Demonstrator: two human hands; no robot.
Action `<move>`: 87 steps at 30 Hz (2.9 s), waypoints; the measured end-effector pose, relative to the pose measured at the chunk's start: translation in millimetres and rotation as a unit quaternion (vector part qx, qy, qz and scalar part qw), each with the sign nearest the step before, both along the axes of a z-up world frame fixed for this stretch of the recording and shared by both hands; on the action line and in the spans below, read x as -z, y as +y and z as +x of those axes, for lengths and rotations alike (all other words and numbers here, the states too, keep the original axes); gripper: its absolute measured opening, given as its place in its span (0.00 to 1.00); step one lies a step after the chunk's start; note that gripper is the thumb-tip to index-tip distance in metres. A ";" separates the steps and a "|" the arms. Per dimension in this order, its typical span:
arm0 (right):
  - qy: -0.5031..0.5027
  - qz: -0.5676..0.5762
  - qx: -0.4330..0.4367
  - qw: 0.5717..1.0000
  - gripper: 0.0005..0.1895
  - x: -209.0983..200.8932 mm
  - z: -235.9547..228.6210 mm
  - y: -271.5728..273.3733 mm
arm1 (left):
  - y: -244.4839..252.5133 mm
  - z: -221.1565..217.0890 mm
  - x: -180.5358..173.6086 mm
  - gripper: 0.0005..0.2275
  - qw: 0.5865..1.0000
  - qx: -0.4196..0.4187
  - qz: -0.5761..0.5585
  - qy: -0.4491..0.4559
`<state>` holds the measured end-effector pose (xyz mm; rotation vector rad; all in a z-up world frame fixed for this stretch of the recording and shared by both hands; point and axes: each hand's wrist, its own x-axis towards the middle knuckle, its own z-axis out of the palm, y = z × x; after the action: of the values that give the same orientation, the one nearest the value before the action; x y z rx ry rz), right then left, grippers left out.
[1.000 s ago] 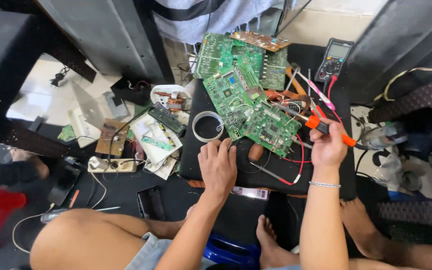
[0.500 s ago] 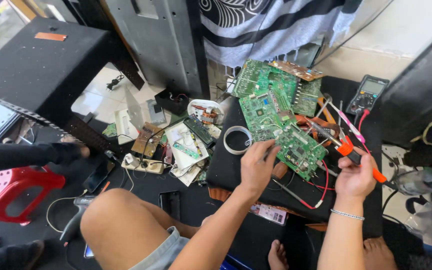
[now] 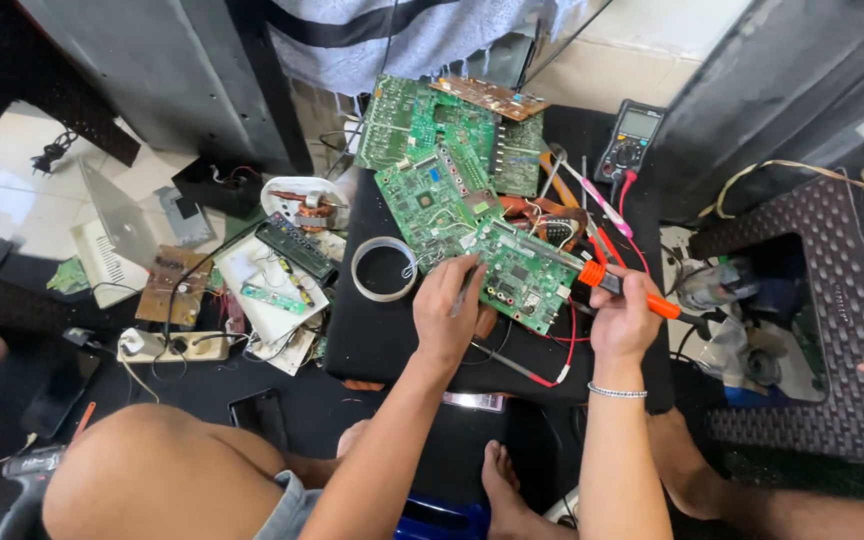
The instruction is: Soldering components on a circuit board using a soldering iron
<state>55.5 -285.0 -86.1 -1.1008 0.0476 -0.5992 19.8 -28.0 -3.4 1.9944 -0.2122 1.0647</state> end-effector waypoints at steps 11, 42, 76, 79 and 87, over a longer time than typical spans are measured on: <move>-0.010 -0.068 0.008 0.998 0.15 -26.5 -0.8 10.1 | 8.6 4.6 -2.0 0.06 0.999 0.011 0.007 -0.042; -0.006 -0.214 -0.057 0.975 0.11 -36.7 -12.6 4.4 | 6.0 2.6 -5.2 0.03 0.999 0.024 -0.025 -0.016; 0.000 -0.222 -0.068 0.973 0.11 -44.9 -17.3 8.9 | 6.1 2.3 0.2 0.04 0.997 0.036 -0.062 0.004; 0.008 -0.237 -0.067 0.969 0.10 -48.1 -17.7 8.0 | 5.5 2.1 -1.0 0.03 0.998 0.030 -0.056 0.008; 0.049 -0.277 -0.087 0.956 0.09 -67.4 -18.2 7.0 | 5.9 2.7 3.9 0.04 0.998 0.029 -0.056 0.019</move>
<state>37.3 -277.9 -18.7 -1.6604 -0.1397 -0.4039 22.5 -22.1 -7.3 1.8953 -0.1842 0.9808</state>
